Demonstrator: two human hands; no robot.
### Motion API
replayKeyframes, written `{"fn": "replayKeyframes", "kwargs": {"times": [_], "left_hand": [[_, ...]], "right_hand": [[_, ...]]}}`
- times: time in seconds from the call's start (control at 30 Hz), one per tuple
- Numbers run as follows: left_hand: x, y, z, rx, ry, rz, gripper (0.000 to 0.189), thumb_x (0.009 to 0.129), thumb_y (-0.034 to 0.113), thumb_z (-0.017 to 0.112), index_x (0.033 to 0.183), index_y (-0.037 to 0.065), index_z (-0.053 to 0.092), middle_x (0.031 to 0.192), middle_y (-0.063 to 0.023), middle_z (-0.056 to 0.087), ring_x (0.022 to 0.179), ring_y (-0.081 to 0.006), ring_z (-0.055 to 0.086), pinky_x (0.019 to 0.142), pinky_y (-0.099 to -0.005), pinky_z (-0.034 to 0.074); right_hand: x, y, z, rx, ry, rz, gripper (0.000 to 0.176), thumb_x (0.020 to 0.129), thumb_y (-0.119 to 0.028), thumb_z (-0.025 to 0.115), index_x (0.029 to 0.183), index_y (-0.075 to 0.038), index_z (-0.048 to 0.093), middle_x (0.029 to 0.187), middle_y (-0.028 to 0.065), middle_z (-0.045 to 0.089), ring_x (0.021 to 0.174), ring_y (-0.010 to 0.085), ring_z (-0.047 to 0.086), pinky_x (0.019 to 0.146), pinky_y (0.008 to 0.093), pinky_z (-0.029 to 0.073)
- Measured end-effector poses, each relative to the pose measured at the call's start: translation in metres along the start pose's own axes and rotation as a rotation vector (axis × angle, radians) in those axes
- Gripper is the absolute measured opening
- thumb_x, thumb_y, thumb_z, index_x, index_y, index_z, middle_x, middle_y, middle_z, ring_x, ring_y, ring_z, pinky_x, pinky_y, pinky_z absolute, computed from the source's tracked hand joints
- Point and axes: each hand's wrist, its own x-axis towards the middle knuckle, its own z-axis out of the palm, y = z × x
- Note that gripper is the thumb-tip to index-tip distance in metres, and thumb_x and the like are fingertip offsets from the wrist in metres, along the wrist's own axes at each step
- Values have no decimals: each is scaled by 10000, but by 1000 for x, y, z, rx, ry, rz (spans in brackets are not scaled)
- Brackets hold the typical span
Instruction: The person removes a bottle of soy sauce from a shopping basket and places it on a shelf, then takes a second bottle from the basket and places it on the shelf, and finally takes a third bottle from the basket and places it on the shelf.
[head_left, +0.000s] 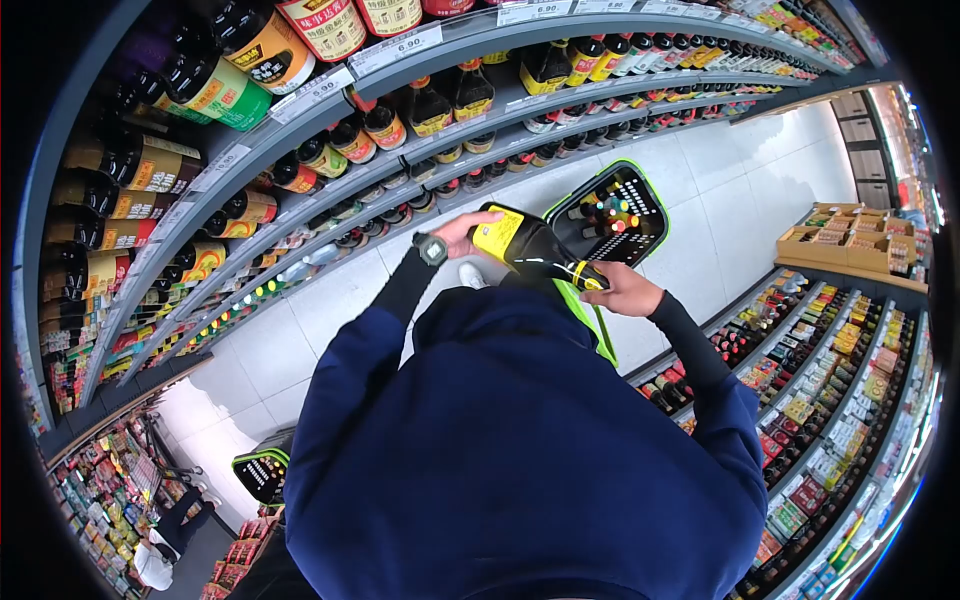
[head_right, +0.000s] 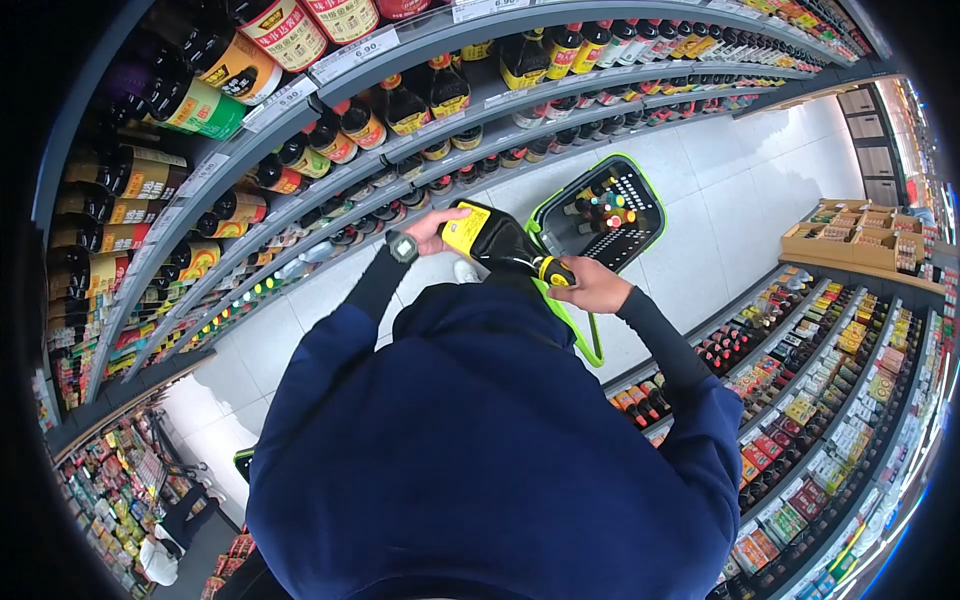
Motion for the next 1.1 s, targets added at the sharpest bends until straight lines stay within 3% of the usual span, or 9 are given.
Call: {"fn": "replayKeyframes", "kwargs": {"times": [0.07, 0.2, 0.3, 0.33, 0.43, 0.53, 0.63, 0.73, 1.1], "left_hand": [[-8, -17, 2, -117, 3, 58, 497, 848, 356, 598, 1227, 49, 506, 1147, -114, 612, 1042, -256, 597, 904, -489, 456], [-13, -56, 10, -437, -84, 150, 542, 856, 457, 525, 1269, 109, 481, 1224, -151, 550, 1073, -361, 557, 831, -568, 469], [-13, -63, 27, -618, -197, 193, 574, 856, 506, 500, 1288, 129, 470, 1238, -160, 536, 1081, -360, 545, 842, -538, 473], [-12, -64, 32, -660, -245, 213, 582, 856, 518, 492, 1294, 134, 467, 1241, -162, 532, 1085, -357, 540, 847, -528, 473], [-13, -57, 55, -775, -252, 160, 655, 840, 582, 481, 1282, 99, 487, 1219, -171, 540, 1043, -369, 546, 835, -485, 485], [-15, -48, 86, -862, -279, 215, 656, 841, 577, 486, 1270, 81, 486, 1224, -165, 528, 1085, -331, 523, 874, -438, 478], [-18, -43, 119, -953, -250, 289, 648, 837, 552, 515, 1245, 49, 491, 1179, -159, 538, 1065, -313, 523, 890, -402, 473], [-24, -44, 136, -1077, -282, 295, 650, 822, 544, 546, 1217, 30, 497, 1122, -154, 545, 1043, -296, 522, 864, -385, 478], [-38, -68, 131, -1108, -216, 293, 662, 792, 572, 556, 1211, 62, 511, 1133, -124, 551, 1033, -258, 536, 845, -362, 477]], "right_hand": [[0, -24, -17, 224, -145, 205, 363, 851, -228, 624, 1111, -6, 498, 702, 55, 585, 485, 107, 511, 453, 258, 434], [-7, -59, -49, 590, -202, -93, 517, 903, -164, 568, 1344, -53, 323, 914, 110, 647, 624, 80, 569, 576, 225, 495], [8, -74, -58, 383, 78, -198, 357, 874, -137, 617, 1197, -34, 505, 929, 44, 609, 686, 48, 549, 602, 196, 440], [24, -66, -51, 358, 236, -372, 270, 872, -135, 619, 1114, -24, 572, 926, 10, 598, 765, 44, 526, 657, 211, 431], [52, -75, -58, 282, 443, -588, 230, 890, -205, 604, 1036, -29, 584, 954, 9, 607, 908, 76, 527, 813, 245, 420], [85, -84, -66, 462, 515, -595, 268, 918, -265, 555, 990, -7, 574, 875, 36, 620, 865, 105, 560, 813, 256, 431], [116, -100, -66, 893, 415, -623, 254, 950, -253, 492, 810, -42, 507, 713, 34, 549, 689, 138, 551, 701, 296, 470], [132, -114, -65, 977, 412, -591, 270, 925, -247, 547, 741, -85, 433, 610, 2, 454, 552, 113, 492, 575, 284, 463], [185, -98, -42, 1100, 253, -390, 172, 893, -187, 579, 811, -99, 455, 602, -31, 453, 519, 82, 466, 517, 259, 424]]}}
